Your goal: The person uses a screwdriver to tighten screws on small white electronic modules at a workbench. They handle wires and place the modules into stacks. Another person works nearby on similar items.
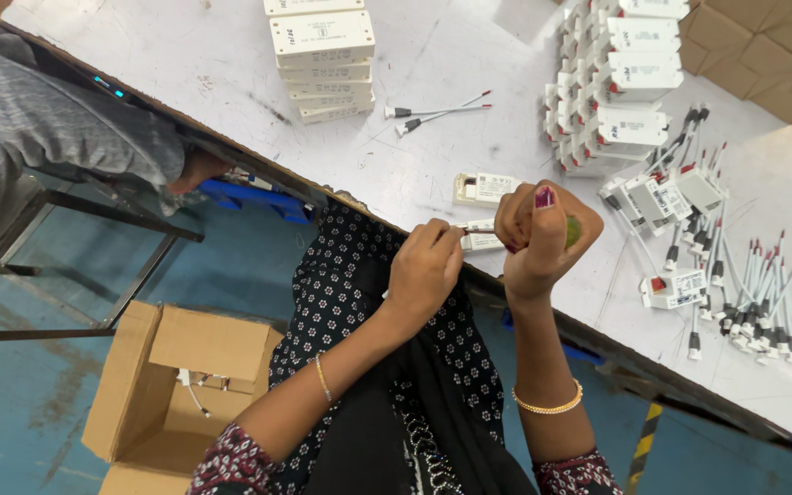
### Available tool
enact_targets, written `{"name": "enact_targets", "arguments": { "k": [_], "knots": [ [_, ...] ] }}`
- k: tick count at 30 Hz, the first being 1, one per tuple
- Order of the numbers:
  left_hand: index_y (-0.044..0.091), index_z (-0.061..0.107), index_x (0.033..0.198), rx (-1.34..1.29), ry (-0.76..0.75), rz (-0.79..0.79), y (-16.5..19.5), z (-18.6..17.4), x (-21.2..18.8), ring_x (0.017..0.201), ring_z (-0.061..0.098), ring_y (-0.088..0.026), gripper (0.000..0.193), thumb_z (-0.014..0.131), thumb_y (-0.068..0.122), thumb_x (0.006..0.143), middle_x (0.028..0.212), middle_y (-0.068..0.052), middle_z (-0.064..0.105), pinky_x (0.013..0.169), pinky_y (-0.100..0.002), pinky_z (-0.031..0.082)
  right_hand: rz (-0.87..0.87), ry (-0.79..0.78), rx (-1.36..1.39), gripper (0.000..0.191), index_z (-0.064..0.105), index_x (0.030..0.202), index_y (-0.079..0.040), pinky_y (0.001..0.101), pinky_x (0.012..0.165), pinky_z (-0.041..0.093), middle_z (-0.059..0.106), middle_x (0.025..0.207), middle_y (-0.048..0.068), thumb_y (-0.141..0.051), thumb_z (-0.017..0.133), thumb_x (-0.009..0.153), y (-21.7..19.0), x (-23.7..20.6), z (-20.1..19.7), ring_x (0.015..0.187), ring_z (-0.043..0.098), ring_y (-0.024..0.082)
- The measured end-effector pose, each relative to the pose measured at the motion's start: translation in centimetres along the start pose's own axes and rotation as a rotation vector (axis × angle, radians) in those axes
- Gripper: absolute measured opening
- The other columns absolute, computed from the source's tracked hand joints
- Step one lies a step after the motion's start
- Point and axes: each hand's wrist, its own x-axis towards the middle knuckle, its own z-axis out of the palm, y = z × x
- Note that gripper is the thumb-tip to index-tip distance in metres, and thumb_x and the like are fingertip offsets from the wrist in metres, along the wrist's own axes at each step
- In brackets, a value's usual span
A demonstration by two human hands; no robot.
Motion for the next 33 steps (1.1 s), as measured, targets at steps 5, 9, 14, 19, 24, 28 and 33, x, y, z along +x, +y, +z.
{"name": "enact_targets", "arguments": {
  "k": [5, 9, 14, 19, 24, 28, 33],
  "knots": [
    [0.007, 0.074, 0.110, -0.179, -0.121, -0.257, 0.5, -1.1, -0.1, 0.085, 0.067, -0.027, 0.021, 0.067, 0.008, 0.090, 0.101, -0.012, 0.063, 0.073, -0.037, 0.054, -0.019, 0.010, 0.008, 0.045, 0.029, 0.062, -0.004, 0.0257, 0.041, 0.017, 0.029, 0.055, 0.002, -0.014, 0.046, 0.103, -0.1, -0.1, -0.4, 0.046, 0.024, 0.008],
    [0.006, 0.072, 0.104, -0.192, -0.136, -0.311, 0.0, -0.9, 0.6, 0.086, 0.068, -0.027, 0.014, 0.068, 0.011, 0.091, 0.099, -0.011, 0.066, 0.075, -0.038, 0.055, -0.003, 0.015, 0.035, 0.045, 0.028, 0.062, -0.005, 0.0274, 0.043, 0.018, 0.028, 0.054, 0.001, -0.015, 0.046, 0.102, 0.2, -0.1, -0.8, 0.046, 0.024, 0.008],
    [0.003, 0.069, 0.095, -0.174, -0.168, -0.315, -0.5, -0.4, 1.1, 0.086, 0.070, -0.028, 0.011, 0.071, 0.012, 0.089, 0.094, -0.012, 0.068, 0.077, -0.038, 0.055, 0.001, 0.025, 0.060, 0.045, 0.027, 0.064, -0.006, 0.0276, 0.043, 0.017, 0.026, 0.054, 0.001, -0.018, 0.046, 0.102, -0.1, 0.4, -1.6, 0.045, 0.021, 0.008],
    [0.004, 0.067, 0.090, 0.001, -0.222, -0.266, -0.3, 0.3, 1.6, 0.085, 0.067, -0.033, 0.012, 0.069, 0.015, 0.086, 0.093, -0.013, 0.067, 0.074, -0.043, 0.053, 0.023, 0.041, 0.090, 0.045, 0.025, 0.064, -0.008, 0.0275, 0.043, 0.017, 0.025, 0.054, 0.001, -0.018, 0.046, 0.102, -0.1, 0.4, -2.3, 0.046, 0.019, 0.008],
    [0.001, 0.064, 0.084, 0.132, -0.290, -0.262, 0.1, 1.9, 2.2, 0.086, 0.065, -0.036, 0.012, 0.065, 0.013, 0.085, 0.091, -0.017, 0.066, 0.074, -0.047, 0.052, 0.019, 0.058, 0.126, 0.044, 0.026, 0.065, -0.008, 0.0281, 0.043, 0.018, 0.025, 0.057, 0.000, -0.016, 0.045, 0.104, 0.5, 0.7, -3.4, 0.047, 0.020, 0.009],
    [0.000, 0.065, 0.083, 0.267, -0.279, -0.296, 0.4, 3.9, 3.3, 0.085, 0.066, -0.038, 0.011, 0.064, 0.011, 0.084, 0.091, -0.019, 0.065, 0.074, -0.048, 0.053, 0.005, 0.077, 0.159, 0.045, 0.027, 0.062, -0.009, 0.0274, 0.040, 0.017, 0.025, 0.056, 0.000, -0.015, 0.043, 0.104, 0.8, 1.7, -4.2, 0.045, 0.021, 0.008],
    [0.000, 0.065, 0.086, 0.313, -0.302, -0.275, -0.1, 4.7, 3.0, 0.085, 0.067, -0.037, 0.011, 0.064, 0.011, 0.086, 0.091, -0.019, 0.065, 0.073, -0.048, 0.055, 0.038, 0.068, 0.183, 0.044, 0.027, 0.062, -0.009, 0.0268, 0.039, 0.016, 0.026, 0.053, 0.000, -0.015, 0.044, 0.102, 0.9, 1.8, -4.6, 0.044, 0.021, 0.008]
  ]
}}
